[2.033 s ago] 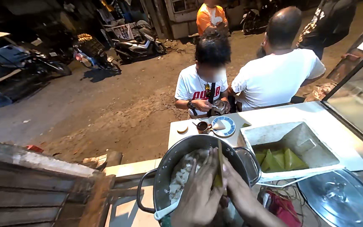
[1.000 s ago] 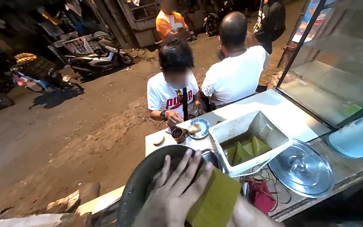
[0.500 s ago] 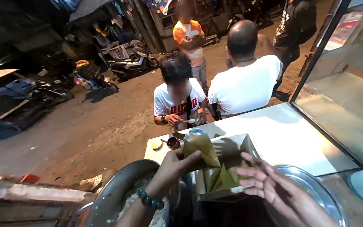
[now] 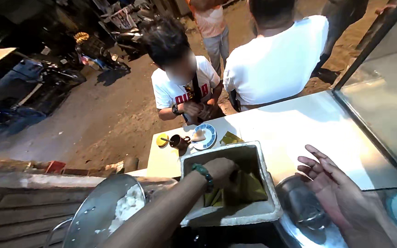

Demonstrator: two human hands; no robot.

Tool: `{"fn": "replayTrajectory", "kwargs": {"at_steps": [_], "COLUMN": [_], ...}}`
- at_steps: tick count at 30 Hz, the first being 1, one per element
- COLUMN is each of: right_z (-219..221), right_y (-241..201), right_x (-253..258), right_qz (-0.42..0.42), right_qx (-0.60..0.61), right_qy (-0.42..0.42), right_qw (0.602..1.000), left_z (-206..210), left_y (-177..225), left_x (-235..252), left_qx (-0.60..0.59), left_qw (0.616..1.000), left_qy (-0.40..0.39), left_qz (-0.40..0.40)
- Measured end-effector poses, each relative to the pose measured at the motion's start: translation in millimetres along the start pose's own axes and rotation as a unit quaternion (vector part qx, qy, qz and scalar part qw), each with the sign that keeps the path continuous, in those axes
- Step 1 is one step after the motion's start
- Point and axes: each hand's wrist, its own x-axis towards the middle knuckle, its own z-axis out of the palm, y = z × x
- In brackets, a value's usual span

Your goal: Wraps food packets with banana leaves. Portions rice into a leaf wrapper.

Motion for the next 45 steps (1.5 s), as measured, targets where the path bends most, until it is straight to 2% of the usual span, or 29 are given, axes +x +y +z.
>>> {"fn": "replayTrajectory", "kwargs": {"at_steps": [3,8,16,23,26,29,32,34,37,39,42,43,44,45], "right_z": [0.3,-0.9,-2.3,-2.0,0.3,8.9,23.7,40.9,69.1,87.3,103.5,103.3,100.2,95.0], "right_y": [11.1,18.7,27.6,40.0,59.8,89.7,116.4,123.2,123.7,119.4,123.4,129.6,136.9,143.7], "right_x": [15.4,35.0,48.3,59.1,81.0,129.5,181.5,211.2,235.7,237.5,239.7,242.0,245.3,249.2], "right_qz": [0.017,0.044,0.075,0.096,0.082,0.064,0.013,0.036,0.074,0.081,0.123,0.14,0.149,0.143], "right_qx": [-0.031,-0.049,-0.052,-0.063,-0.152,-0.316,-0.474,-0.548,-0.616,-0.647,-0.694,-0.694,-0.68,-0.652], "right_qy": [0.006,-0.001,0.002,0.014,0.003,-0.041,-0.118,-0.169,-0.195,-0.192,-0.231,-0.253,-0.272,-0.278], "right_qw": [0.999,0.998,0.996,0.993,0.985,0.946,0.873,0.818,0.759,0.734,0.671,0.659,0.664,0.691], "left_z": [5.3,7.8,7.4,19.7,21.8,29.9,39.3,38.3,38.6,37.7,37.3,37.5,36.6,35.8], "left_y": [7.5,8.6,4.5,3.2,2.8,-3.5,-2.4,-0.9,-3.0,-3.3,-4.6,-5.1,-5.1,-5.2], "left_x": [31.0,60.0,50.7,48.8,45.1,45.1,44.4,44.6,46.2,46.3,46.9,46.9,46.6,45.9], "left_qx": [0.019,0.033,-0.018,-0.002,-0.013,-0.037,-0.029,-0.017,-0.032,-0.057,-0.062,-0.064,-0.068,-0.075], "left_qw": [0.998,0.991,0.989,0.994,0.994,0.992,0.991,0.992,0.993,0.991,0.989,0.989,0.989,0.989], "left_qy": [-0.064,-0.128,-0.078,-0.054,-0.053,-0.063,-0.07,-0.073,-0.063,-0.065,-0.078,-0.08,-0.082,-0.079], "left_qz": [0.0,-0.03,-0.127,-0.09,-0.098,-0.106,-0.107,-0.101,-0.095,-0.102,-0.105,-0.102,-0.101,-0.099]}}
